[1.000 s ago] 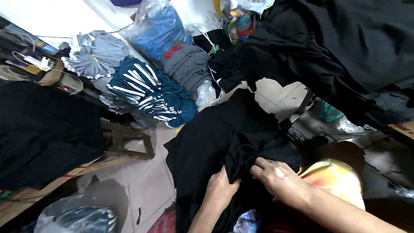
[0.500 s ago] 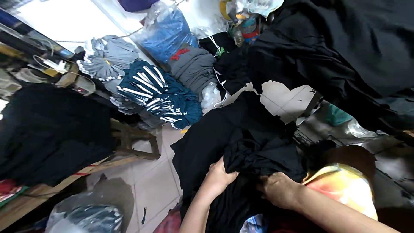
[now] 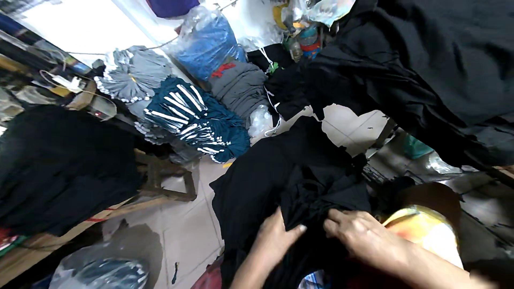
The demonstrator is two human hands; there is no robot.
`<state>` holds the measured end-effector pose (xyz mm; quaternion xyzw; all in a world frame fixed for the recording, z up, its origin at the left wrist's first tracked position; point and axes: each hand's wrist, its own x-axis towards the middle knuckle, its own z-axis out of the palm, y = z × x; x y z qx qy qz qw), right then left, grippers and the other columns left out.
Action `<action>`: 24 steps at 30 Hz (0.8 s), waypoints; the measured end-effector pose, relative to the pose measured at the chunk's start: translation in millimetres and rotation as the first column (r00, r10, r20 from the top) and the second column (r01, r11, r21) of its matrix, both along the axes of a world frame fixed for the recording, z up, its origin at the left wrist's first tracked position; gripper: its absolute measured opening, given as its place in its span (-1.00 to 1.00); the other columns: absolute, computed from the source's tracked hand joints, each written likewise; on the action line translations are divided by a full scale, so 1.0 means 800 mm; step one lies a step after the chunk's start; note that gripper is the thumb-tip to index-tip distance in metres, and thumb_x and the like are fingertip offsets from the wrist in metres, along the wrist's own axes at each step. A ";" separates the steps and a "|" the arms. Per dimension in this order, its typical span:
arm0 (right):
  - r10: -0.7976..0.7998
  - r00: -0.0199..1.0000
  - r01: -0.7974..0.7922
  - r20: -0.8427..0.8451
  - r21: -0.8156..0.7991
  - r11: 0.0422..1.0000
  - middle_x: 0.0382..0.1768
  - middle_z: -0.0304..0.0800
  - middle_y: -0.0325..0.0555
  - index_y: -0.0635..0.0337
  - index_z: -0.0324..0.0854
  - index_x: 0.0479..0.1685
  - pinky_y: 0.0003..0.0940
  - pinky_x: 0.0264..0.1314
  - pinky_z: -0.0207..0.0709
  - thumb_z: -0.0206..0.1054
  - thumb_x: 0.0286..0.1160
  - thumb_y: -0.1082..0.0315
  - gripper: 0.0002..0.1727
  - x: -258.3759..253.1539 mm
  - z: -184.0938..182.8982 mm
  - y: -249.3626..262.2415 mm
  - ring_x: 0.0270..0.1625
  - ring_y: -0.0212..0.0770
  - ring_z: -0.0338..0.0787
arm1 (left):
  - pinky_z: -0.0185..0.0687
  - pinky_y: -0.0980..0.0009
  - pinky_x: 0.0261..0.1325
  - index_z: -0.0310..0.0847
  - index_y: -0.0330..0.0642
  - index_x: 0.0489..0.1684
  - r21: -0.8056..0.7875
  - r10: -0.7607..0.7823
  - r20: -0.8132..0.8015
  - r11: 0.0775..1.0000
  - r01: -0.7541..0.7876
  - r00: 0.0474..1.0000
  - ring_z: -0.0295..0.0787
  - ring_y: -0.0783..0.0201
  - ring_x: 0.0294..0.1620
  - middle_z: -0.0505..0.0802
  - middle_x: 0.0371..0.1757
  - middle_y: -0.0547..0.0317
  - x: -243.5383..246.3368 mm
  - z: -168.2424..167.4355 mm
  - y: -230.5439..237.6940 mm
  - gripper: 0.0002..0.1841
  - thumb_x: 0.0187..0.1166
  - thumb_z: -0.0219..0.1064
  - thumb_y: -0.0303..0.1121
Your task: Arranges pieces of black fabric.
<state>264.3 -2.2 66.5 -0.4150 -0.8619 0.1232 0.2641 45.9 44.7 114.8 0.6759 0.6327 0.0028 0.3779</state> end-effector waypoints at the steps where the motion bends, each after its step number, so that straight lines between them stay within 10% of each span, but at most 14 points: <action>1: -0.014 1.000 0.014 -0.009 0.008 1.000 -0.37 0.72 0.05 0.23 0.70 -0.35 -0.16 -0.52 0.70 0.32 0.53 0.40 -0.87 -0.006 0.008 0.011 -0.47 -0.02 0.81 | 0.37 -0.11 0.62 0.31 -0.56 0.61 0.018 -0.043 -0.024 0.999 0.043 0.999 0.58 -0.21 0.53 0.69 0.42 -0.41 0.005 -0.001 -0.012 0.04 0.24 0.64 0.08; 3: -0.029 0.999 0.029 -0.023 -0.016 0.999 -0.36 0.73 0.09 0.29 0.70 -0.33 -0.15 -0.47 0.72 0.30 0.54 0.43 -0.86 -0.021 0.018 0.022 -0.43 0.01 0.83 | 0.33 -0.08 0.64 0.29 -0.64 0.58 0.078 -0.085 -0.111 0.992 0.094 0.990 0.54 -0.26 0.56 0.65 0.45 -0.46 0.010 -0.003 -0.030 0.20 0.06 0.66 0.23; 8: -0.108 0.984 0.107 -0.145 -0.009 0.994 -0.27 0.76 0.05 0.19 0.71 -0.30 -0.20 -0.46 0.75 0.32 0.39 0.53 -0.92 -0.034 -0.003 -0.007 -0.38 -0.03 0.86 | 0.60 -0.16 0.35 0.55 -0.58 0.38 0.262 0.003 -0.199 0.964 0.051 0.980 0.82 -0.30 0.21 0.86 0.08 -0.40 0.020 -0.018 -0.037 -0.34 0.41 0.52 -0.20; 11: 0.056 0.972 -0.117 -0.229 -0.264 0.957 -0.14 0.81 0.17 0.25 0.75 -0.17 -0.02 -0.30 0.78 0.30 0.57 0.45 -0.89 -0.029 -0.021 -0.045 -0.25 0.10 0.89 | 0.55 -0.17 0.42 0.50 -0.52 0.48 0.191 0.102 -0.058 0.978 -0.089 0.993 0.79 -0.25 0.27 0.85 0.13 -0.37 0.011 -0.019 -0.024 -0.33 0.41 0.52 -0.29; 14: -0.012 0.975 -0.155 -0.222 -0.720 0.677 0.09 0.79 0.36 0.42 0.69 0.25 0.23 0.27 0.62 0.18 0.74 0.37 -0.67 -0.024 -0.017 -0.032 0.15 0.31 0.82 | 0.59 -0.11 0.38 0.55 -0.50 0.42 0.220 0.159 0.092 0.959 -0.176 0.983 0.81 -0.12 0.23 0.87 0.09 -0.31 -0.003 -0.023 -0.019 -0.35 0.31 0.56 -0.33; 16: -0.311 0.938 -0.003 -0.150 -0.904 0.427 -0.02 0.86 0.25 0.43 0.72 0.15 0.10 0.32 0.60 0.11 0.80 0.30 -0.63 -0.021 -0.004 -0.009 0.08 0.13 0.85 | 0.62 -0.05 0.33 0.59 -0.49 0.35 0.237 0.169 0.115 0.952 -0.193 0.979 0.84 -0.04 0.17 0.88 0.02 -0.25 -0.005 -0.020 -0.021 -0.37 0.26 0.57 -0.34; 19: -0.793 0.609 0.008 -0.021 -0.999 0.033 -0.45 0.74 -0.15 0.37 0.64 -0.17 -0.39 -0.33 0.45 0.11 0.73 0.40 -0.75 -0.018 -0.012 0.002 -0.50 -0.37 0.56 | 0.55 -0.12 0.41 0.54 -0.57 0.38 0.130 0.094 0.033 0.987 -0.098 0.995 0.79 -0.19 0.25 0.85 0.07 -0.38 -0.001 0.001 -0.030 -0.34 0.34 0.57 -0.27; 22: -0.996 -0.051 -0.262 -0.078 -0.961 0.089 -0.31 0.69 -0.12 0.30 0.54 -0.04 -0.32 -0.21 0.68 -0.04 0.80 0.49 -0.78 -0.010 -0.030 -0.005 -0.28 -0.31 0.72 | 0.57 -0.27 0.30 0.67 -0.66 0.00 -0.069 -0.347 0.068 0.934 0.351 0.935 0.75 -0.41 0.15 0.80 -0.01 -0.52 -0.014 0.023 -0.036 -0.50 0.48 0.51 -0.22; 24: -0.983 -0.166 -0.314 -0.072 -0.942 0.122 -0.25 0.71 -0.12 0.24 0.53 0.02 -0.27 -0.13 0.68 -0.11 0.85 0.40 -0.73 -0.007 -0.026 -0.006 -0.19 -0.27 0.75 | 0.65 -0.20 0.26 0.82 -0.48 -0.04 -0.020 -0.522 0.171 0.846 0.533 0.836 0.84 -0.27 0.10 0.87 -0.03 -0.35 -0.038 0.027 -0.023 -0.65 0.49 0.51 -0.28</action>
